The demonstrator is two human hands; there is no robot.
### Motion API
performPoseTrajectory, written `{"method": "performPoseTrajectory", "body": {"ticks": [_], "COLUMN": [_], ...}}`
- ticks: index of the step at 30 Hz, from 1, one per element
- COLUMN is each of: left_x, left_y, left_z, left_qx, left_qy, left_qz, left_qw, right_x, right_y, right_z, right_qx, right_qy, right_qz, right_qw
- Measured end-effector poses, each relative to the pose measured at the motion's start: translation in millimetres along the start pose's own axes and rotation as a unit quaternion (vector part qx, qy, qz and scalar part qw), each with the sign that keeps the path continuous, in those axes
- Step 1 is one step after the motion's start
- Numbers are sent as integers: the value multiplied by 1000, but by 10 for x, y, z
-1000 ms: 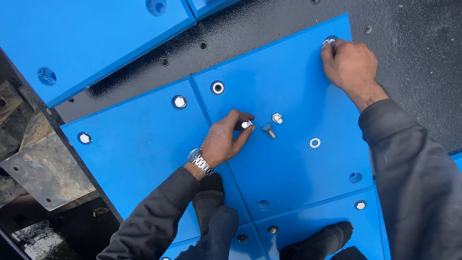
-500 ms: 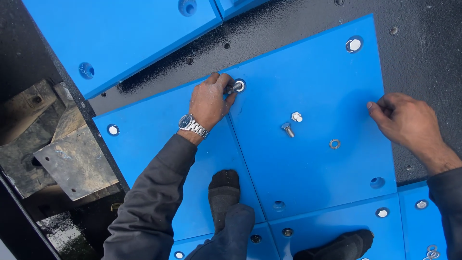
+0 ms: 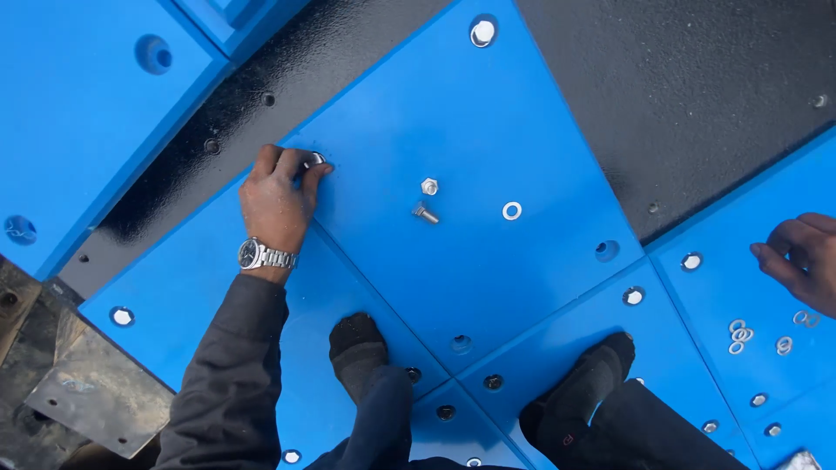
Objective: The person kneels on blue plastic liner panels fitted inside a large steel structure, inserting bolts and washers into the panel holes and threading them by hand. They align and press panels into place, fit adjacent panels together, and position a long blue strip along the edge, securing it with fasteners.
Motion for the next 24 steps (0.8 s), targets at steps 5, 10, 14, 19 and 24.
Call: {"method": "performPoseTrajectory", "body": {"ticks": [5, 10, 14, 19, 24], "left_x": [28, 95, 170, 332, 64], "left_y": [-98, -166, -213, -276, -141], "left_z": [-62, -284, -400, -557, -156], "left_qx": [43, 22, 18, 17, 76], "left_qy": [35, -43, -41, 13, 16], "left_qz": [17, -32, -22, -5, -30], "left_qw": [998, 998, 999, 1000, 997], "right_x": [-336, 323, 1020, 1366, 1772], "right_y": [-579, -707, -964, -1281, -1267], "right_z": [-473, -603, -442, -531, -390], "right_qx": [68, 159, 330, 279, 269], "right_qy": [112, 270, 362, 354, 466], "right_qz": [-29, 74, 47, 158, 182], "right_qw": [991, 947, 871, 878, 823]}}
Point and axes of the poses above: each hand's wrist, its own y-axis towards the middle knuckle, its own x-axis out of the palm, z = x × y, the point moved 1 cm from there along y, towards the middle knuckle, and after that the axes turned 4 degrees about -x, right-handed, at the moved point
